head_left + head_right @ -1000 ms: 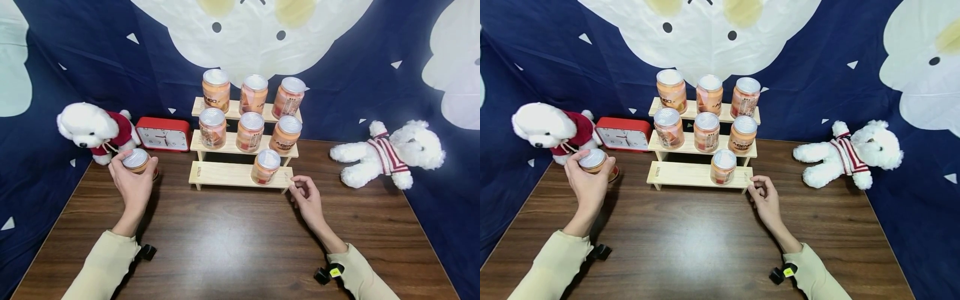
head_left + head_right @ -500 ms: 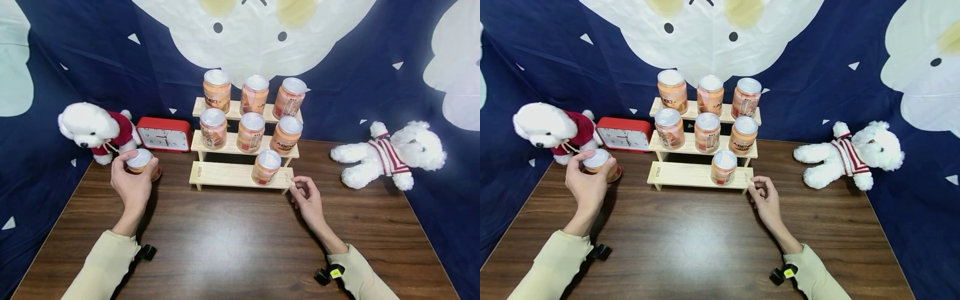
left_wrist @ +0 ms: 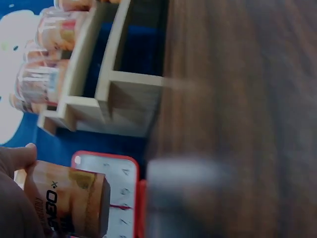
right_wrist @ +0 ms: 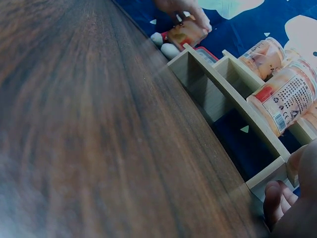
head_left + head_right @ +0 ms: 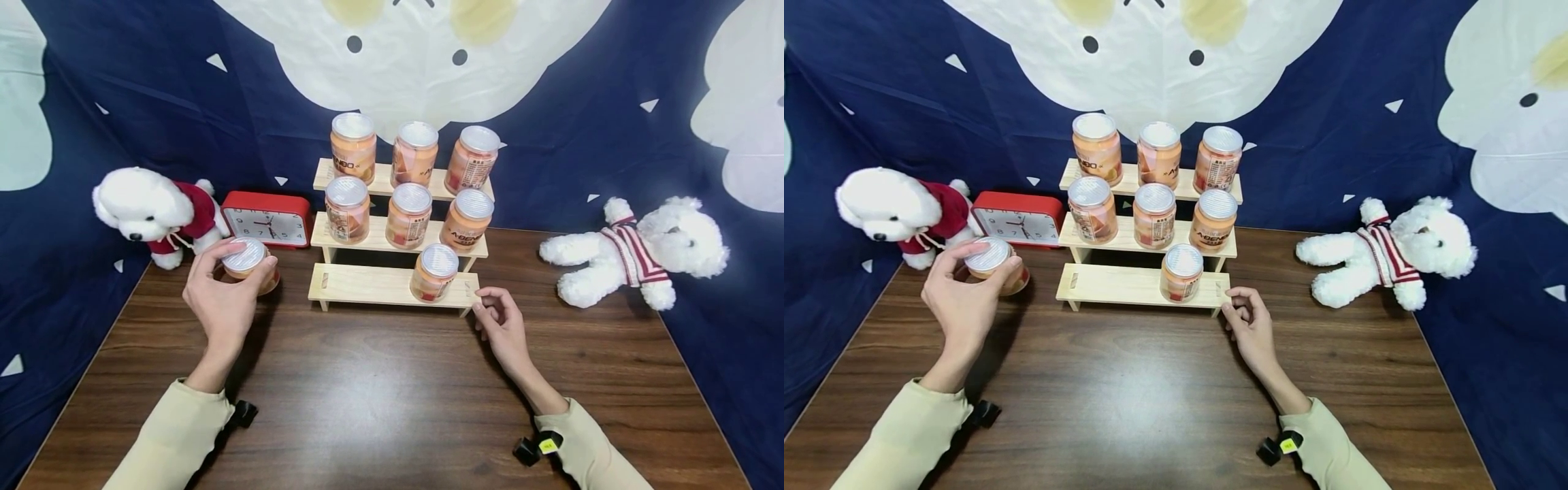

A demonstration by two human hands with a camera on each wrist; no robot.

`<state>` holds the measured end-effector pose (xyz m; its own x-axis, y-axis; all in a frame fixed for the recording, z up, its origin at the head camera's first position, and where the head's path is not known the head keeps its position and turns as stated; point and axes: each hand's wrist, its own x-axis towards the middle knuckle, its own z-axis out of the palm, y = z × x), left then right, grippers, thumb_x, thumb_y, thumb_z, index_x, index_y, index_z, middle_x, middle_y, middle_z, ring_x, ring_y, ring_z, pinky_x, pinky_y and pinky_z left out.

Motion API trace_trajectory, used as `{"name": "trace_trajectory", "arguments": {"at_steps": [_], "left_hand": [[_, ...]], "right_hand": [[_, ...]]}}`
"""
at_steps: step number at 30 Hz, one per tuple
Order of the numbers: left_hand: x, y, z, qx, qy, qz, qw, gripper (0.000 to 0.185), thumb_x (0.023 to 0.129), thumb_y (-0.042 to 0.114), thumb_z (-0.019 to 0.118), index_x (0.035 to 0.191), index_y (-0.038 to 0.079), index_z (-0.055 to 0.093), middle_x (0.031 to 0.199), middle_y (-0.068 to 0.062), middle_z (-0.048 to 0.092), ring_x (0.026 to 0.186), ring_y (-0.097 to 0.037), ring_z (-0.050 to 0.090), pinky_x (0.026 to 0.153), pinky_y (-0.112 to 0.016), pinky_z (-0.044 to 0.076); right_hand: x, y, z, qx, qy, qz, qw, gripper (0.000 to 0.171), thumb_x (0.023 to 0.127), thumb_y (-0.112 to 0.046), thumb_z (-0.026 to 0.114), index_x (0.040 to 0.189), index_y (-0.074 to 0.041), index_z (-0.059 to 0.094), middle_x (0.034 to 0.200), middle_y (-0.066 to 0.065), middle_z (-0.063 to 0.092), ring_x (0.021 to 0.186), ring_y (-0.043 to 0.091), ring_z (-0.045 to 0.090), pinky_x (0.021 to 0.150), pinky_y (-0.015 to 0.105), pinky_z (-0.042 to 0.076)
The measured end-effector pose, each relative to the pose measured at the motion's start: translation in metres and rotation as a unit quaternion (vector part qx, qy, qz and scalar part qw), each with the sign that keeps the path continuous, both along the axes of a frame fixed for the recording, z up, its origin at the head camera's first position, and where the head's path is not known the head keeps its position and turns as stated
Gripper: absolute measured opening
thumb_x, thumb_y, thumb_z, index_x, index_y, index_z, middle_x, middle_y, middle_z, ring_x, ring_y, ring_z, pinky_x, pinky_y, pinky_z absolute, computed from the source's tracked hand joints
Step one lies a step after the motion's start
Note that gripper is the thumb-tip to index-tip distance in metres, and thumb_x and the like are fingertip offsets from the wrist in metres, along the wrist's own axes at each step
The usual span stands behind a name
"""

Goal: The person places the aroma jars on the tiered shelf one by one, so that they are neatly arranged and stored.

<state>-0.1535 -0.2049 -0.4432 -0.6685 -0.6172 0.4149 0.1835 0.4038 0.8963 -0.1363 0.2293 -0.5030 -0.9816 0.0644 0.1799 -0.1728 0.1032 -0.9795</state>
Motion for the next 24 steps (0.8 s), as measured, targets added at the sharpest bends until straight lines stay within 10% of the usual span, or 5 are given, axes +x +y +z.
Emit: {"name": "trace_trajectory", "arguments": {"at_steps": [12,24], "left_hand": [[0.021,0.031,0.028,-0.010,0.020,-0.081,0.9965,0.045,0.072,0.005,0.104,0.113,0.005,0.085,0.124,-0.005,0.078,0.116,-0.005,0.066,0.094,-0.013,0.055],[0.024,0.060,0.024,-0.026,0.007,-0.154,0.9877,0.043,0.075,0.014,0.105,0.112,0.008,0.084,0.125,-0.002,0.078,0.109,-0.004,0.067,0.089,-0.012,0.053]], "right_hand": [[0.000,0.000,0.001,0.002,-0.001,-0.001,1.000,0.025,0.105,0.008,0.067,0.129,0.012,0.061,0.092,0.014,0.064,0.060,0.013,0.057,0.044,0.019,0.046],[-0.001,0.001,0.000,0.006,-0.003,0.001,1.000,0.024,0.106,0.007,0.066,0.130,0.011,0.061,0.092,0.010,0.065,0.061,0.012,0.058,0.045,0.019,0.046]]}}
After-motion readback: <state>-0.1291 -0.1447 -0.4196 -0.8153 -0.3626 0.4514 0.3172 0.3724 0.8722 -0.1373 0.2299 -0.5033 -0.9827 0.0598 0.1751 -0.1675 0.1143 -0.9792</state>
